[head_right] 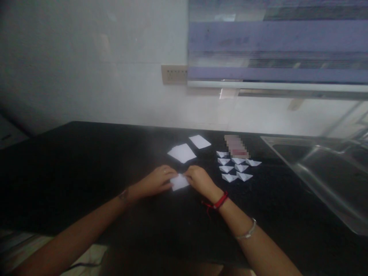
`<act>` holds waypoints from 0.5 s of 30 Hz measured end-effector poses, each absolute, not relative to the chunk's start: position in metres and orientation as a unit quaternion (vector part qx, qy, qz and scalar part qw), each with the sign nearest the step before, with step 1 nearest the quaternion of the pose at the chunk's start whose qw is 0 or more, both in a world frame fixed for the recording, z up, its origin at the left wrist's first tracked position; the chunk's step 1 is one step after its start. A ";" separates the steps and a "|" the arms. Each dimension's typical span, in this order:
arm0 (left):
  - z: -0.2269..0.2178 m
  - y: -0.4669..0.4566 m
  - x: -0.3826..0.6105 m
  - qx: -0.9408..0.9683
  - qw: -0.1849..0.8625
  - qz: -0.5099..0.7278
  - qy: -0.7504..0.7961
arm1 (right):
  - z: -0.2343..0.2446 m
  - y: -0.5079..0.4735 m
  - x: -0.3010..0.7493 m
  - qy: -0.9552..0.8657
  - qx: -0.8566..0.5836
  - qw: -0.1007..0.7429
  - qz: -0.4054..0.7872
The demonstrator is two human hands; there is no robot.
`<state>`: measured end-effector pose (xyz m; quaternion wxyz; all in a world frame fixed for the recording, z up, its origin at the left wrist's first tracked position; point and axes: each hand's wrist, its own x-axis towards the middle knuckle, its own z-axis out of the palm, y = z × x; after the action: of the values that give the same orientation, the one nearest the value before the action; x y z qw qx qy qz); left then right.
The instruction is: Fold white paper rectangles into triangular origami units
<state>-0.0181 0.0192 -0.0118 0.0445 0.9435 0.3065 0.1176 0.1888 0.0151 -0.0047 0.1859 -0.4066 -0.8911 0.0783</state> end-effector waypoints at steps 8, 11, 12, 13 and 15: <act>-0.011 0.018 -0.020 0.942 0.044 0.117 0.313 | -0.001 0.009 0.188 -0.921 -0.374 0.106 0.008; -0.012 0.018 -0.020 0.940 0.041 0.120 0.316 | 0.000 0.007 0.186 -0.920 -0.377 0.107 0.004; -0.012 0.018 -0.020 0.940 0.041 0.122 0.317 | 0.000 0.006 0.186 -0.918 -0.381 0.111 0.008; -0.013 0.018 -0.019 0.939 0.041 0.124 0.318 | 0.000 0.006 0.185 -0.916 -0.385 0.115 0.012; -0.014 0.019 -0.019 0.938 0.040 0.127 0.321 | 0.000 0.005 0.185 -0.914 -0.387 0.117 0.015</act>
<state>-0.0193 0.0187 -0.0141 0.0404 0.9378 0.3206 0.1266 0.1848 0.0054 -0.0005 0.1172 -0.3870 -0.9145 0.0152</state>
